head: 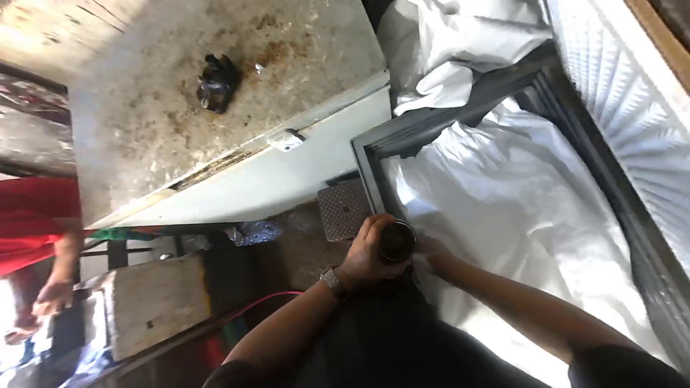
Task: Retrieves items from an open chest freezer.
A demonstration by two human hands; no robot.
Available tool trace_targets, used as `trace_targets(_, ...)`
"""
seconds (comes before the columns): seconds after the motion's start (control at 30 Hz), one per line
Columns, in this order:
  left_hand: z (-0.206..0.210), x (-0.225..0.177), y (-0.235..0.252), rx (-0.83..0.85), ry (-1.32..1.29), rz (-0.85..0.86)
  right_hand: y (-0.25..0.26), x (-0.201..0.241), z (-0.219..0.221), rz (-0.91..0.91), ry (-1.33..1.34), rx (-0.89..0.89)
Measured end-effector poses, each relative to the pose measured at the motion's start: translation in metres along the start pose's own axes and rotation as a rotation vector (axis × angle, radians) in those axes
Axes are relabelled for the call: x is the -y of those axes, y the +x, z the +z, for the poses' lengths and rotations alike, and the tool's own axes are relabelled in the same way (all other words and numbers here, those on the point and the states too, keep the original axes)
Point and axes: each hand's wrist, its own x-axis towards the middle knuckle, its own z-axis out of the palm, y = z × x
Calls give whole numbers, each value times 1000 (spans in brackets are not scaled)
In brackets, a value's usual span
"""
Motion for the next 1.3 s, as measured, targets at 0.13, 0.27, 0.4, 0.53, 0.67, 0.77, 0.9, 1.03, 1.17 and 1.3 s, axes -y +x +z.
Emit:
trace_targets(0.13, -6, -5, 1, 38, 1, -42, -29, -23, -70, 440, -3, -191)
trace_targets(0.27, -3, -1, -3, 22, -26, -36, -33, -67, -111, 808, 25, -321)
trace_targets(0.4, 0, 0, -2, 8, -14, -5, -9, -51, -55, 351, -38, -394)
trace_targets(0.53, 1, 0, 1, 17, -13, -1, 31, -38, -3, 141, 37, -117)
trace_targets(0.67, -1, 2, -2, 23, -17, -2, 29, -13, 15, 53, -18, -15)
trace_targets(0.77, 0, 2, 1, 20, -14, -4, 25, -7, 19, 23, -99, 15)
trace_targets(0.9, -4, 0, -1, 24, -1, -17, 24, -25, 13, 210, 49, 8)
trace_targets(1.03, -2, 2, -5, 11, -1, -23, 30, -28, 12, 290, 97, 9)
trace_targets(1.17, 0, -1, 0, 16, 14, -35, 33, -19, -1, 319, 137, 94)
trace_targets(1.3, 0, 0, -1, 21, 10, -29, 57, -40, -7, 273, 69, 154)
